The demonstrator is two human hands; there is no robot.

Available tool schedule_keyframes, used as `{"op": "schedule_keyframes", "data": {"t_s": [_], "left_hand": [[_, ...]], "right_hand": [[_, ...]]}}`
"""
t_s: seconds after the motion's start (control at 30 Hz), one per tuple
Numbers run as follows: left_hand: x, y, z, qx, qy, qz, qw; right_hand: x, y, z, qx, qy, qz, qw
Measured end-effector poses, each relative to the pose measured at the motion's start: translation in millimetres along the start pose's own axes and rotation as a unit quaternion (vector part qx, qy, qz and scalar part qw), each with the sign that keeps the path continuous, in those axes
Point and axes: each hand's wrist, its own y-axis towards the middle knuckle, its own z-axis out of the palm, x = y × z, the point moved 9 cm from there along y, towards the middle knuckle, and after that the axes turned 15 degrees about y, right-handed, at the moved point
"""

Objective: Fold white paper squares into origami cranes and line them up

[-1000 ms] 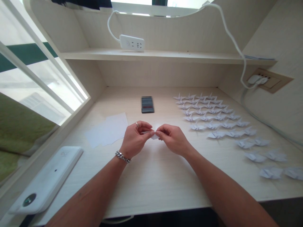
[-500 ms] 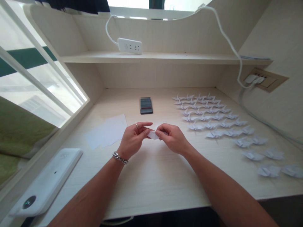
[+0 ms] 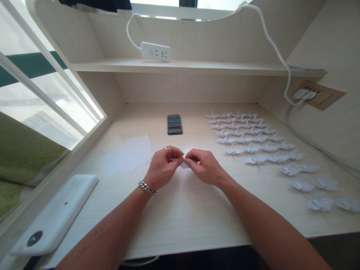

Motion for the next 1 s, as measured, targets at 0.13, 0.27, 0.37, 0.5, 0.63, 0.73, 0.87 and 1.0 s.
{"op": "schedule_keyframes", "data": {"t_s": [0.13, 0.27, 0.37, 0.5, 0.63, 0.73, 0.87, 1.0], "left_hand": [[1, 1, -5.6, -0.028, -0.002, -0.004, 1.000], [3, 2, -9.7, -0.040, -0.007, -0.011, 0.999], [2, 3, -10.8, -0.041, -0.017, -0.009, 0.999], [3, 3, -13.9, -0.053, -0.040, -0.017, 0.998], [4, 3, -14.3, -0.051, -0.059, -0.028, 0.997], [5, 3, -14.7, -0.051, -0.061, -0.031, 0.996], [5, 3, -14.3, -0.049, -0.052, -0.027, 0.997], [4, 2, -12.0, -0.040, -0.025, -0.017, 0.999]], "right_hand": [[-3, 1, 0, -0.008, 0.044, 0.013, 0.999], [-6, 0, -1, -0.005, 0.053, 0.023, 0.998], [-4, 0, -5, -0.013, 0.036, 0.017, 0.999], [-7, 1, -7, -0.019, 0.063, 0.034, 0.997], [-7, 2, -7, -0.020, 0.040, 0.029, 0.999], [-10, 2, -7, -0.015, 0.068, 0.032, 0.997], [-11, 2, -6, -0.002, 0.069, 0.035, 0.997], [-8, 1, -5, -0.004, 0.066, 0.028, 0.997]]}}
